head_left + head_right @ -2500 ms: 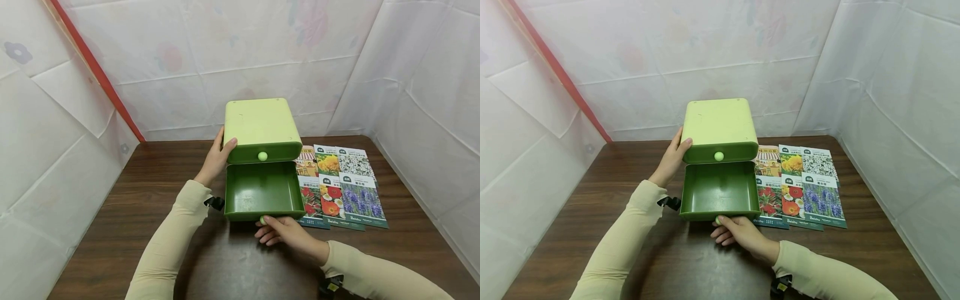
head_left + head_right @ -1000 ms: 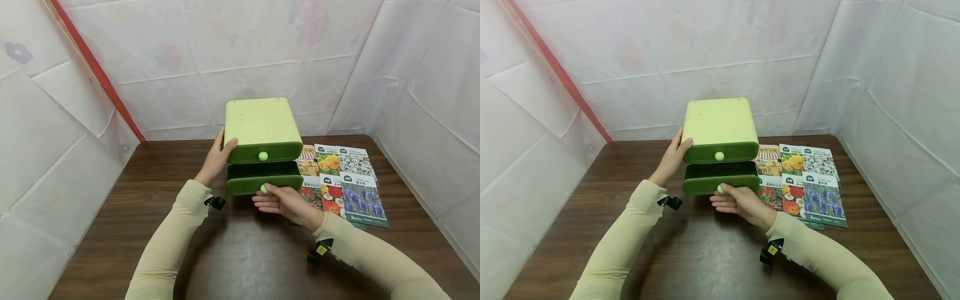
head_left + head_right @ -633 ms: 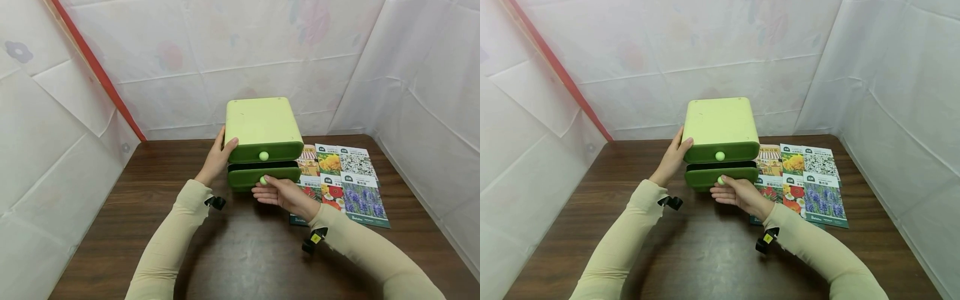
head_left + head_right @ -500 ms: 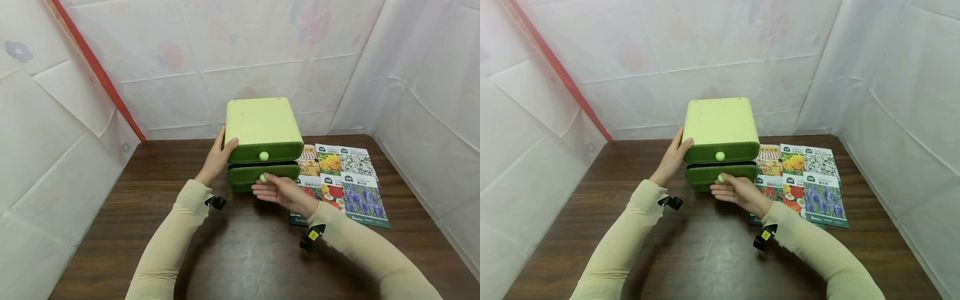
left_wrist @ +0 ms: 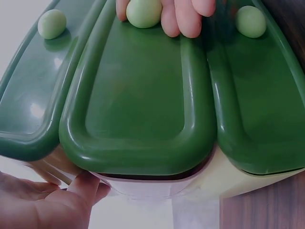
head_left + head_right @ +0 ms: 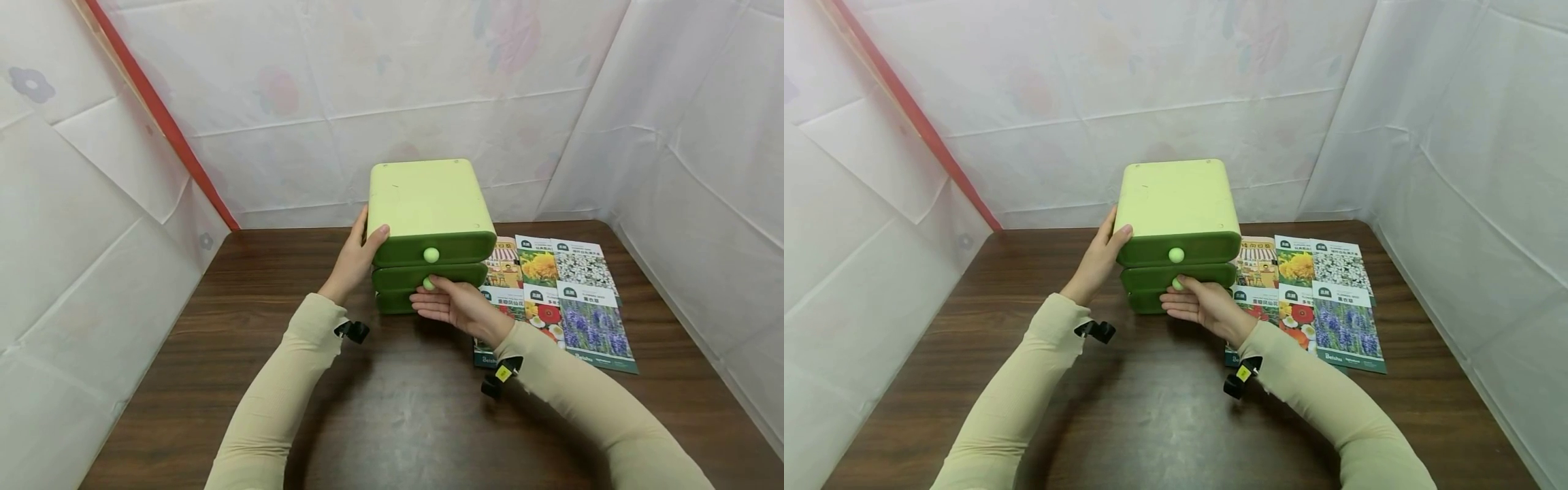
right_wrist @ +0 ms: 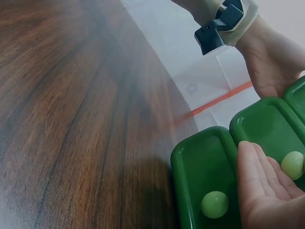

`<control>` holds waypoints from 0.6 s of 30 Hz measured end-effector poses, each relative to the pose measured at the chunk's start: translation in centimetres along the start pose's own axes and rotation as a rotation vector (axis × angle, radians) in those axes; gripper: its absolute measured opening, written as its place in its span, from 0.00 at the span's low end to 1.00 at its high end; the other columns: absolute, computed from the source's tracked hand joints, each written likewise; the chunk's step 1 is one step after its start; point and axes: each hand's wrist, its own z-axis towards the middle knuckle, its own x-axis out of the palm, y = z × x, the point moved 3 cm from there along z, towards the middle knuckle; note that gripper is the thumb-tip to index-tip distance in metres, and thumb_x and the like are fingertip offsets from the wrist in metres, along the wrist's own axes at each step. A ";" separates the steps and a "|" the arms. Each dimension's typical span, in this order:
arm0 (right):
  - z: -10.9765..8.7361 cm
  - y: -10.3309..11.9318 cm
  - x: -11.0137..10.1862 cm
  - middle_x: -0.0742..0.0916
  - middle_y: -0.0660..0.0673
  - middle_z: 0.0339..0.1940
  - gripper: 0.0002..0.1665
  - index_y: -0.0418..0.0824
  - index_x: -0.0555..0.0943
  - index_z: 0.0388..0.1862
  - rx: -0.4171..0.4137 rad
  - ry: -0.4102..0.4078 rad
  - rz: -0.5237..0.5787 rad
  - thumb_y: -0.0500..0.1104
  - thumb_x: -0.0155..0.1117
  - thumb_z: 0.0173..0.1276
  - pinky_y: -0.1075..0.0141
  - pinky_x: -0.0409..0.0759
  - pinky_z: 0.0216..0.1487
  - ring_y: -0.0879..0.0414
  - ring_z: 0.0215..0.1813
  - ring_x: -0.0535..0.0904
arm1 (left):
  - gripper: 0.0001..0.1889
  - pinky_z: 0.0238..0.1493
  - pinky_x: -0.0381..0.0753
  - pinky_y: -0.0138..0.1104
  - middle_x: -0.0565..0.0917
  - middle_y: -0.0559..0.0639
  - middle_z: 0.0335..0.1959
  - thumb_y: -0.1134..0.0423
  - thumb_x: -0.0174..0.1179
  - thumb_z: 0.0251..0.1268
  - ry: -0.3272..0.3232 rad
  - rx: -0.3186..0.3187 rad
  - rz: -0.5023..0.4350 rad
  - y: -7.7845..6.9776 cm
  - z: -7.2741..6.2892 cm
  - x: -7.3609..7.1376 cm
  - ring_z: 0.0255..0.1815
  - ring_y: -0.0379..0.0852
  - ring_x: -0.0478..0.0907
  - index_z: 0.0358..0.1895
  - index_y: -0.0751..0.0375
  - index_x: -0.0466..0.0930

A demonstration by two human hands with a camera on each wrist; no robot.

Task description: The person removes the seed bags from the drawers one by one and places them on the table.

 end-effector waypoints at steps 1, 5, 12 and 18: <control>0.0 0.0 0.0 0.89 0.39 0.47 0.26 0.27 0.71 0.60 -0.002 0.001 -0.003 0.49 0.53 0.77 0.58 0.81 0.58 0.51 0.49 0.87 | 0.42 0.72 0.64 0.51 0.41 0.44 0.81 0.36 0.48 0.70 0.001 0.000 0.000 0.0 0.0 0.0 0.79 0.50 0.53 0.79 0.33 0.34; 0.0 0.0 -0.2 0.88 0.39 0.48 0.27 0.28 0.71 0.61 -0.005 0.005 -0.016 0.50 0.54 0.77 0.58 0.80 0.59 0.52 0.49 0.87 | 0.41 0.71 0.66 0.52 0.40 0.44 0.81 0.37 0.48 0.71 0.000 -0.003 -0.003 0.0 0.0 0.0 0.78 0.51 0.54 0.79 0.33 0.33; 0.1 0.0 -0.2 0.88 0.39 0.50 0.27 0.28 0.71 0.60 -0.012 0.008 -0.036 0.50 0.54 0.77 0.58 0.80 0.59 0.52 0.50 0.87 | 0.42 0.71 0.65 0.51 0.40 0.44 0.81 0.36 0.48 0.71 -0.002 -0.004 0.004 0.0 0.0 0.1 0.79 0.51 0.53 0.79 0.33 0.33; 0.1 0.0 -0.3 0.88 0.38 0.50 0.28 0.28 0.71 0.60 -0.020 0.007 -0.045 0.51 0.55 0.77 0.59 0.81 0.58 0.52 0.50 0.87 | 0.43 0.70 0.66 0.51 0.42 0.44 0.81 0.34 0.48 0.69 -0.011 -0.002 0.012 0.0 0.1 0.0 0.77 0.51 0.56 0.79 0.35 0.34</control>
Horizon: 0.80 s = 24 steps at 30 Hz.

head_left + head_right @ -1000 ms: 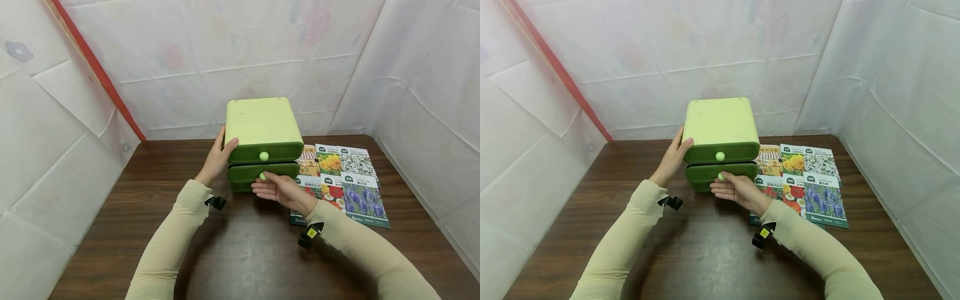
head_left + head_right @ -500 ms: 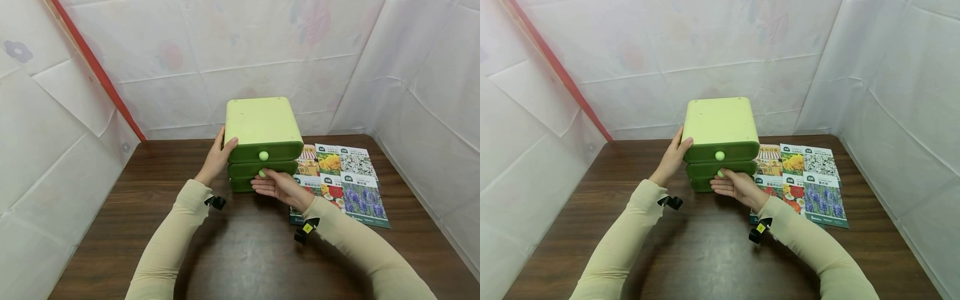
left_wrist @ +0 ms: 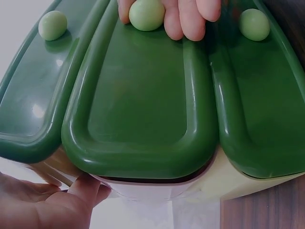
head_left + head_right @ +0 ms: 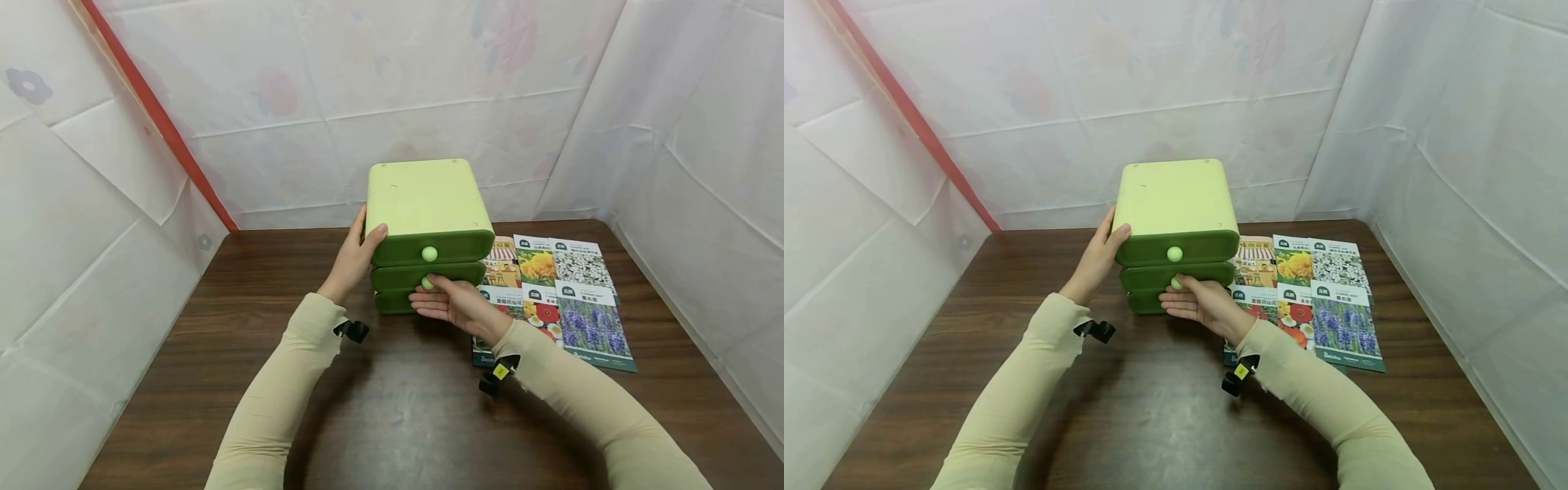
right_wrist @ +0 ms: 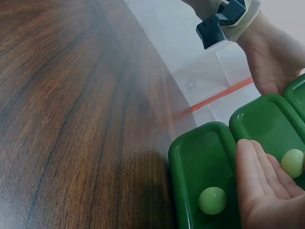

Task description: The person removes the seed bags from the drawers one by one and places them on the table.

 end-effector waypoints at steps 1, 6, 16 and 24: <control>0.0 0.0 0.0 0.88 0.38 0.50 0.28 0.28 0.71 0.60 -0.001 -0.001 0.000 0.51 0.55 0.76 0.59 0.81 0.58 0.52 0.50 0.87 | 0.43 0.70 0.66 0.51 0.42 0.44 0.81 0.34 0.48 0.69 -0.001 0.000 0.001 0.0 0.0 0.0 0.77 0.51 0.56 0.79 0.35 0.34; 0.0 0.0 0.0 0.88 0.39 0.49 0.27 0.28 0.71 0.59 -0.002 0.000 0.001 0.51 0.55 0.76 0.59 0.81 0.58 0.52 0.50 0.87 | 0.43 0.71 0.65 0.51 0.42 0.44 0.81 0.34 0.48 0.69 -0.004 0.004 0.001 0.0 0.0 0.0 0.78 0.51 0.55 0.79 0.34 0.34; 0.1 0.1 0.1 0.89 0.41 0.46 0.27 0.28 0.72 0.59 0.002 -0.012 0.009 0.50 0.54 0.77 0.59 0.82 0.57 0.53 0.48 0.87 | 0.41 0.70 0.66 0.51 0.43 0.42 0.81 0.35 0.47 0.71 0.000 0.000 -0.003 -0.1 0.0 0.0 0.78 0.50 0.56 0.79 0.33 0.34; 0.3 0.2 0.0 0.89 0.40 0.47 0.26 0.28 0.72 0.59 0.000 -0.018 0.023 0.50 0.53 0.77 0.58 0.81 0.58 0.52 0.49 0.87 | 0.41 0.64 0.73 0.55 0.44 0.44 0.81 0.35 0.49 0.70 0.001 -0.003 -0.034 0.1 0.0 0.1 0.74 0.54 0.62 0.78 0.30 0.35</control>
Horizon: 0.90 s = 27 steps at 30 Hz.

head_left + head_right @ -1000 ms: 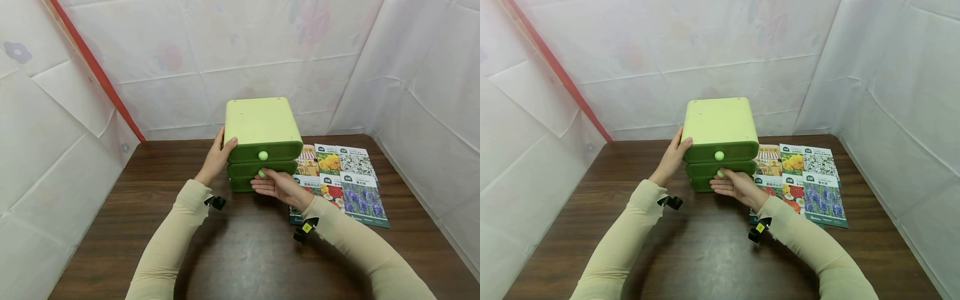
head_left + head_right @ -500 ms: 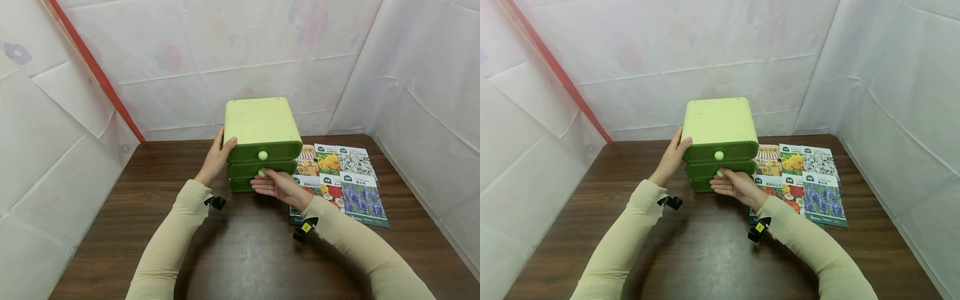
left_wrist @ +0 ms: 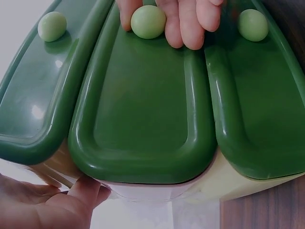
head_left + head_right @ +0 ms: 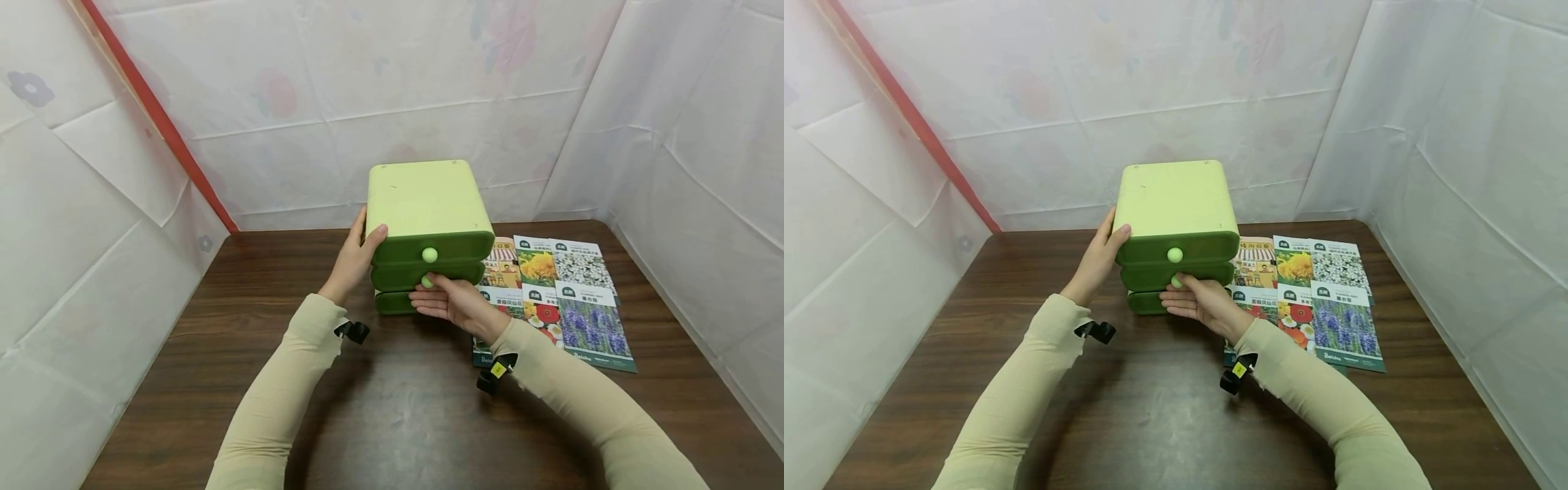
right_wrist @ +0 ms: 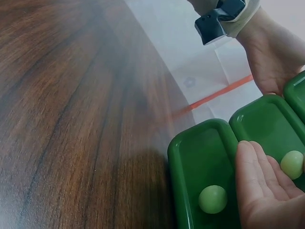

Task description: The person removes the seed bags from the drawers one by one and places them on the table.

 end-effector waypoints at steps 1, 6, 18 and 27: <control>0.0 0.0 0.0 0.89 0.40 0.47 0.26 0.28 0.72 0.59 0.000 0.002 -0.001 0.50 0.53 0.77 0.58 0.81 0.58 0.52 0.49 0.87 | 0.41 0.63 0.73 0.55 0.45 0.44 0.81 0.35 0.49 0.70 0.001 0.000 -0.006 0.0 0.0 0.0 0.73 0.54 0.63 0.78 0.30 0.35; 0.1 0.0 0.0 0.89 0.41 0.47 0.27 0.28 0.71 0.59 -0.006 0.008 -0.005 0.50 0.54 0.77 0.59 0.81 0.57 0.53 0.49 0.87 | 0.41 0.63 0.73 0.56 0.44 0.44 0.81 0.36 0.49 0.70 0.004 0.001 -0.011 -0.1 0.0 0.0 0.73 0.54 0.63 0.78 0.30 0.35; -0.2 0.1 -0.2 0.89 0.41 0.46 0.31 0.28 0.72 0.63 -0.004 -0.038 -0.083 0.52 0.54 0.76 0.56 0.79 0.60 0.53 0.48 0.87 | 0.41 0.61 0.74 0.57 0.43 0.43 0.81 0.33 0.48 0.68 -0.022 -0.017 0.011 0.2 0.0 0.0 0.73 0.56 0.63 0.77 0.26 0.36; -2.7 0.9 -1.9 0.89 0.42 0.48 0.29 0.29 0.74 0.63 -0.069 -0.067 -0.302 0.51 0.51 0.78 0.48 0.74 0.65 0.54 0.49 0.87 | 0.42 0.71 0.64 0.54 0.47 0.40 0.80 0.27 0.47 0.64 -0.030 -0.050 0.047 0.4 -0.6 -0.5 0.78 0.49 0.54 0.77 0.25 0.38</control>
